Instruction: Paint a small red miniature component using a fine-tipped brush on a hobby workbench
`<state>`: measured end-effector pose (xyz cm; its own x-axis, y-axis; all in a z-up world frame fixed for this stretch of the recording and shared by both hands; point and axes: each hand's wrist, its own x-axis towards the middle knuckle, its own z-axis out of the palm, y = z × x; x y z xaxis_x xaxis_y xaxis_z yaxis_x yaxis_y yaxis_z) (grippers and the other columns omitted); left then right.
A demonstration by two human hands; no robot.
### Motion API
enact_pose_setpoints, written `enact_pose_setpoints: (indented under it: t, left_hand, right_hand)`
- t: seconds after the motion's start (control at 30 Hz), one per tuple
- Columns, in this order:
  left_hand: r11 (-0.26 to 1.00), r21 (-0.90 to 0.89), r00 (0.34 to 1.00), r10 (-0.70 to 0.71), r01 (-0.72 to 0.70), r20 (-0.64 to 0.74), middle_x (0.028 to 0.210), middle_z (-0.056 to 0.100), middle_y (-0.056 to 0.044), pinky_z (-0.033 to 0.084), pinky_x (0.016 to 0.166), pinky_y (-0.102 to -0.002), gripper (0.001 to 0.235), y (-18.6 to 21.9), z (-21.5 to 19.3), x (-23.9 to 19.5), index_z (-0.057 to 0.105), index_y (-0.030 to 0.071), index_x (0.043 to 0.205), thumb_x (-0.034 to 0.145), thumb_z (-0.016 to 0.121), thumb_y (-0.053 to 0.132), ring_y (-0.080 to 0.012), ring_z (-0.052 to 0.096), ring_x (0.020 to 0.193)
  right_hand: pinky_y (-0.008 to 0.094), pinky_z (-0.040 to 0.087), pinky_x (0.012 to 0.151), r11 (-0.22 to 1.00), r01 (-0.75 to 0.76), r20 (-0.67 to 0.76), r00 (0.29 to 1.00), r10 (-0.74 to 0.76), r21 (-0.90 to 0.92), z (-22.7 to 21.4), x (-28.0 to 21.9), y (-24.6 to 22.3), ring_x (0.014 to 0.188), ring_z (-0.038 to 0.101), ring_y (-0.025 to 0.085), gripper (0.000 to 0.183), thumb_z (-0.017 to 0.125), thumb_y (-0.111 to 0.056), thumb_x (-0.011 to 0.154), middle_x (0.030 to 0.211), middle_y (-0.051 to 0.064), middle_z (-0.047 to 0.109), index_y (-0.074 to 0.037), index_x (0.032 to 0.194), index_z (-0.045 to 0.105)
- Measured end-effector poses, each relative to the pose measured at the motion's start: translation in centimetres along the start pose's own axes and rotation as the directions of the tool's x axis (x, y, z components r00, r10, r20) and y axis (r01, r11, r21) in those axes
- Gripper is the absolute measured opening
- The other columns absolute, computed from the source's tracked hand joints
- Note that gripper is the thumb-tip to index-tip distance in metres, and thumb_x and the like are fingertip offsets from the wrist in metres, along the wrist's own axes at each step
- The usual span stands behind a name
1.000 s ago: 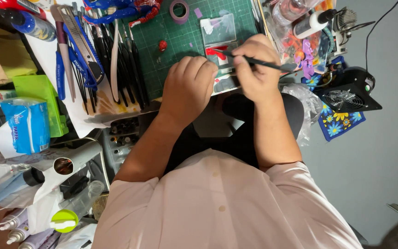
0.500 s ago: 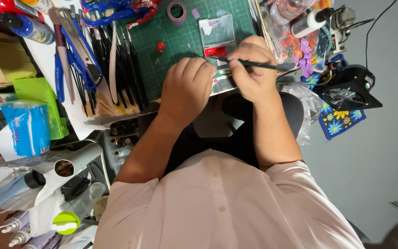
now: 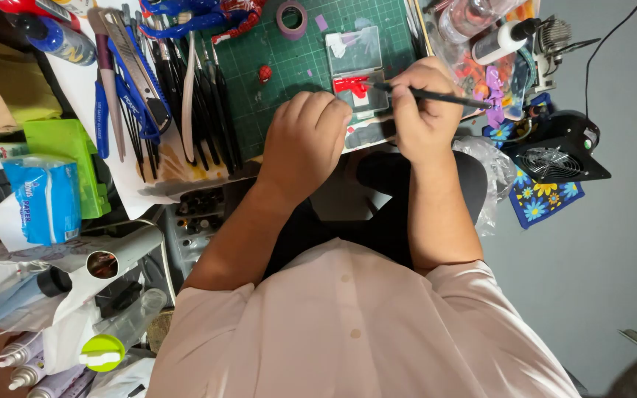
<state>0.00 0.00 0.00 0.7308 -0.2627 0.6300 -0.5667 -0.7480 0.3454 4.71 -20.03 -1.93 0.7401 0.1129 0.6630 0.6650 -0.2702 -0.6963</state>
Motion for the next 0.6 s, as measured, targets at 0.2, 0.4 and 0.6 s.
enact_pose_setpoints:
  t: [0.2, 0.4, 0.6]
  left_hand:
    - [1.000, -0.003, 1.000, -0.007, 0.007, -0.007, 0.090, 0.060, -0.003, 0.045, 0.065, -0.038, 0.007, 0.0, 0.0, -0.1, 0.061, 0.011, 0.094, 0.094, 0.063, 0.003, -0.0259, 0.055, 0.078]
    - [1.000, 0.016, 1.000, -0.006, 0.006, -0.020, 0.088, 0.059, -0.002, 0.045, 0.064, -0.037, 0.008, -0.1, 0.2, -0.2, 0.060, 0.011, 0.093, 0.096, 0.064, 0.004, -0.0254, 0.055, 0.077]
    - [1.000, 0.005, 0.999, -0.003, 0.003, -0.039, 0.088, 0.059, -0.002, 0.046, 0.064, -0.036, 0.012, 0.0, 0.0, -0.1, 0.059, 0.011, 0.090, 0.094, 0.063, 0.001, -0.0245, 0.055, 0.077]
  right_hand:
    - [0.039, 0.044, 0.076, 1.000, -0.028, -0.038, 0.999, 0.028, -0.004, 0.0, -0.1, -0.1, 0.082, 0.055, 0.028, 0.009, 0.056, -0.001, 0.098, 0.086, 0.015, 0.058, 0.002, 0.091, 0.061]
    - [0.039, 0.045, 0.076, 1.000, -0.026, -0.054, 0.998, 0.026, 0.006, 0.1, -0.2, 0.1, 0.081, 0.055, 0.028, 0.009, 0.055, -0.001, 0.098, 0.085, 0.015, 0.057, 0.002, 0.090, 0.060]
    - [0.039, 0.045, 0.076, 0.999, -0.025, -0.047, 0.999, 0.027, 0.046, -0.1, -0.5, 0.5, 0.082, 0.054, 0.028, 0.008, 0.055, 0.000, 0.098, 0.085, 0.016, 0.055, 0.002, 0.092, 0.060]
